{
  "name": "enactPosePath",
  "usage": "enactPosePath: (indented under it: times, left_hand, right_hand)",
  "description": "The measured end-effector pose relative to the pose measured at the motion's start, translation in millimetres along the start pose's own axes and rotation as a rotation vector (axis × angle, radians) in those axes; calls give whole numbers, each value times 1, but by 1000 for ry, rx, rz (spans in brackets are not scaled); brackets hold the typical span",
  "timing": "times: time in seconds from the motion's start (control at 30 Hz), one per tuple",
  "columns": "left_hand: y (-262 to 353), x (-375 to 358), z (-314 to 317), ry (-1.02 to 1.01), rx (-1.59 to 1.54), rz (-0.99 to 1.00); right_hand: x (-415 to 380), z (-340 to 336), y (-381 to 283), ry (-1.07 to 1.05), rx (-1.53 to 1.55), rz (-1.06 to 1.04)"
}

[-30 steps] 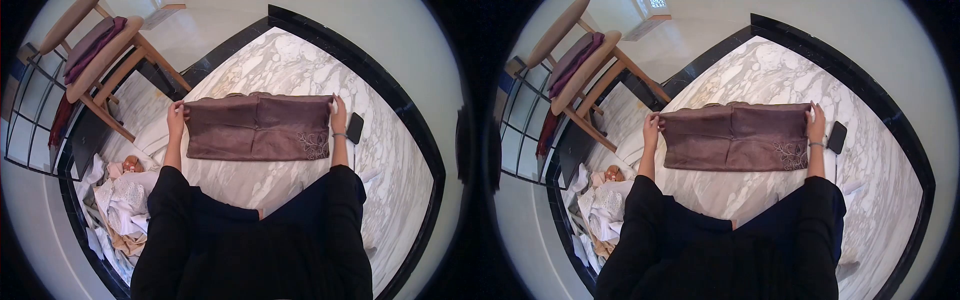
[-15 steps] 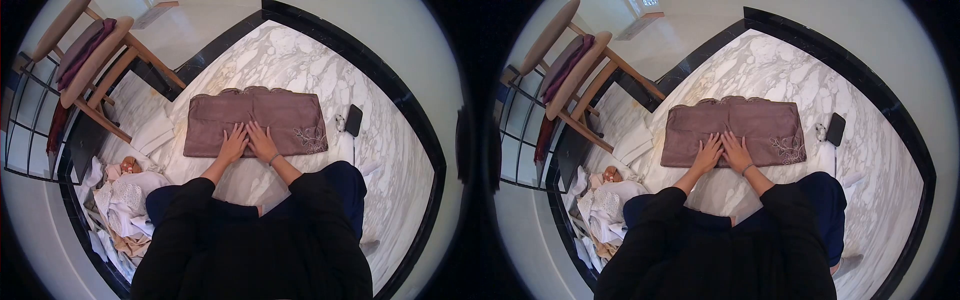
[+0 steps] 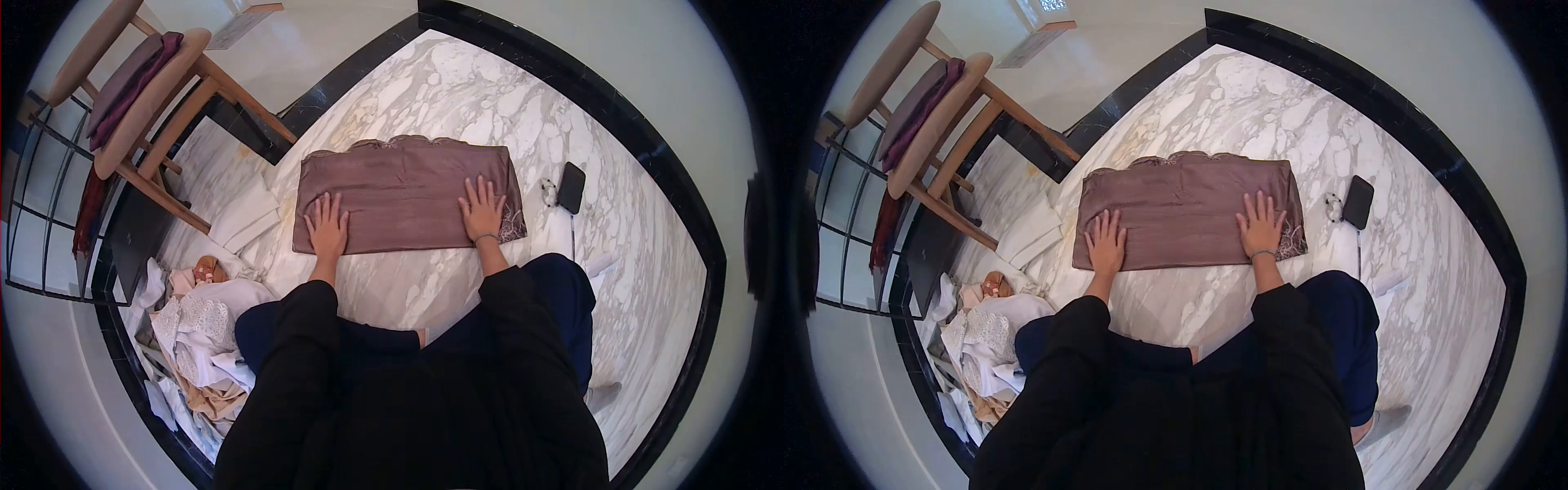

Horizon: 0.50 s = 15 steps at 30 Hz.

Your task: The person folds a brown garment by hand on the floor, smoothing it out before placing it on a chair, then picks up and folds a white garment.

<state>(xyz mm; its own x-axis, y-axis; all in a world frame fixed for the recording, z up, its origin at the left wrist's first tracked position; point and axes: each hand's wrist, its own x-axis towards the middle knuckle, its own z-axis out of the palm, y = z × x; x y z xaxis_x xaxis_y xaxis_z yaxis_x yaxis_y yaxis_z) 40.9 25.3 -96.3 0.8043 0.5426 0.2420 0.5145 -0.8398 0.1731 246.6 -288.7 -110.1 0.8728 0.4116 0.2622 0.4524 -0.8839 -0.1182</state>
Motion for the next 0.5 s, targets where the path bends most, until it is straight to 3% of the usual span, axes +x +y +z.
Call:
enactPosePath:
  times: [0.23,0.37,0.5]
  left_hand:
    - [-33,-6,-6,-34,63,-162]
    - [-22,-5,-10,-59,186,-308]
    - [4,1,-1,41,147,-18]
  right_hand:
    - [0,-8,35,-8,-31,318]
    - [2,-8,31,-36,-79,356]
    - [-6,-15,-23,-7,-27,77]
